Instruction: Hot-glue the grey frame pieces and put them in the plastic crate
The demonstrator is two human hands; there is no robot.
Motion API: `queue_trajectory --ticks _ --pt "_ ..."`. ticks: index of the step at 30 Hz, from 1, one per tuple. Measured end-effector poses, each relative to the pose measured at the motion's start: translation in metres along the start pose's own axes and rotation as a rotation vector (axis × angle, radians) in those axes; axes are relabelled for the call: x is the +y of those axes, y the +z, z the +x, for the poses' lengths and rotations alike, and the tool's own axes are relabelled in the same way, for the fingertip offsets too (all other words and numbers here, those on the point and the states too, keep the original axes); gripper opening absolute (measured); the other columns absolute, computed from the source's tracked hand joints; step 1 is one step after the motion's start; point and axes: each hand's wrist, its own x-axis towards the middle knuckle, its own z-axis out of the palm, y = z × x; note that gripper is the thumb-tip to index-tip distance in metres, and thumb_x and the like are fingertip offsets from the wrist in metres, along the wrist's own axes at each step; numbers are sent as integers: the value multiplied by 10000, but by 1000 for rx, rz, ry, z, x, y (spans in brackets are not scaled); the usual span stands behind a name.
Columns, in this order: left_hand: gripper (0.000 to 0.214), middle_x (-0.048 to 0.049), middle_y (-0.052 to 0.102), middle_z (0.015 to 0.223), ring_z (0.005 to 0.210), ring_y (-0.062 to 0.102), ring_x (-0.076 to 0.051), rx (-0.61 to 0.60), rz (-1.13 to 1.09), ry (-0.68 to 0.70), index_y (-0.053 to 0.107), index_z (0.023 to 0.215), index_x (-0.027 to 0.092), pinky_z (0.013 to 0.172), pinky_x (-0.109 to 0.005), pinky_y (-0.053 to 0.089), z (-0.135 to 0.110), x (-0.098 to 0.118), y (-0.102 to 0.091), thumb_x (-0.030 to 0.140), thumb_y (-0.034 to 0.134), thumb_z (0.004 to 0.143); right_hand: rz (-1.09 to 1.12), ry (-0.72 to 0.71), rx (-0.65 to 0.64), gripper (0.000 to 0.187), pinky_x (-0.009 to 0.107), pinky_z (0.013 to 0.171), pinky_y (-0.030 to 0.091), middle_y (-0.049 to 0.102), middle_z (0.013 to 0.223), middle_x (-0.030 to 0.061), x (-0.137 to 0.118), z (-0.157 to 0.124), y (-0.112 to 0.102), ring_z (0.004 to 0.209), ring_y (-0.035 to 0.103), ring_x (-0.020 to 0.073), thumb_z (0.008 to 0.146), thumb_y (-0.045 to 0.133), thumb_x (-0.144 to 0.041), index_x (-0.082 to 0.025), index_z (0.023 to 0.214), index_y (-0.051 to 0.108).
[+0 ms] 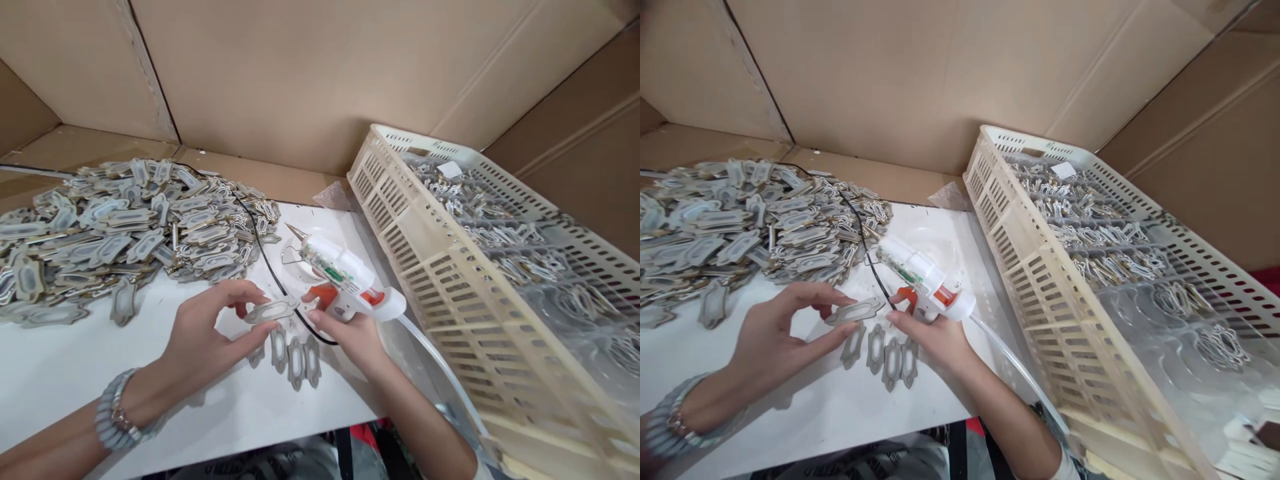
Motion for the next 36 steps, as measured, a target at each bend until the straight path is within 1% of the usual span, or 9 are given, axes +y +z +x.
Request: queue_trajectory --ticks 3,8,12,16,21,24,27,32,36 --pt "192 24 721 779 574 613 -137 -59 -64 -67 664 903 269 560 -249 537 1 8 10 364 776 778 73 -8 -38 378 252 479 497 602 585 -42 1 0 3 514 549 134 671 828 -549 -239 873 747" --pt "234 11 683 803 615 611 -135 -114 -186 -247 623 854 233 591 -257 528 1 16 22 366 779 742 197 21 -63 357 316 626 604 749 757 12 2 -1 4 688 688 200 649 848 -538 -251 844 765" --pt "298 3 654 731 636 626 -165 -130 -257 -387 586 825 222 579 -274 514 2 18 24 415 785 715 172 14 -57 342 351 695 625 767 791 22 3 2 1 758 718 226 639 857 -492 -245 867 790" --pt "323 -7 668 733 656 646 -202 -95 -264 -402 587 821 243 582 -319 532 4 18 25 438 804 682 187 -2 -51 333 364 794 628 780 875 34 4 5 -3 835 728 230 635 868 -454 -227 868 798" --pt "295 2 664 734 663 653 -205 -69 -298 -388 597 816 266 603 -340 561 1 17 27 422 811 688 165 51 -106 387 330 691 615 735 767 12 5 6 -5 713 689 194 651 873 -482 -216 923 802" --pt "338 -4 688 760 697 672 -211 -68 -334 -424 583 814 258 617 -334 563 1 17 26 424 837 666 207 46 -115 368 337 717 619 757 817 18 6 6 -4 741 700 198 636 883 -464 -222 900 797" --pt "407 -9 701 733 660 670 -203 -145 -454 -520 573 862 248 561 -300 534 6 15 23 471 847 662 239 42 -120 328 360 787 625 774 854 19 5 5 -5 785 717 209 634 885 -444 -230 865 793" --pt "378 2 693 716 599 605 -149 -358 -750 -826 610 962 244 536 -243 465 15 8 16 468 804 728 214 16 -242 331 341 783 615 750 808 -6 -1 2 -7 745 697 184 660 884 -481 -241 861 775" --pt "420 7 650 666 563 535 -127 -521 -796 -875 643 950 227 503 -217 371 18 4 13 394 873 641 281 -49 -344 312 319 825 600 742 849 -17 0 2 -5 785 698 167 705 878 -464 -246 889 751"
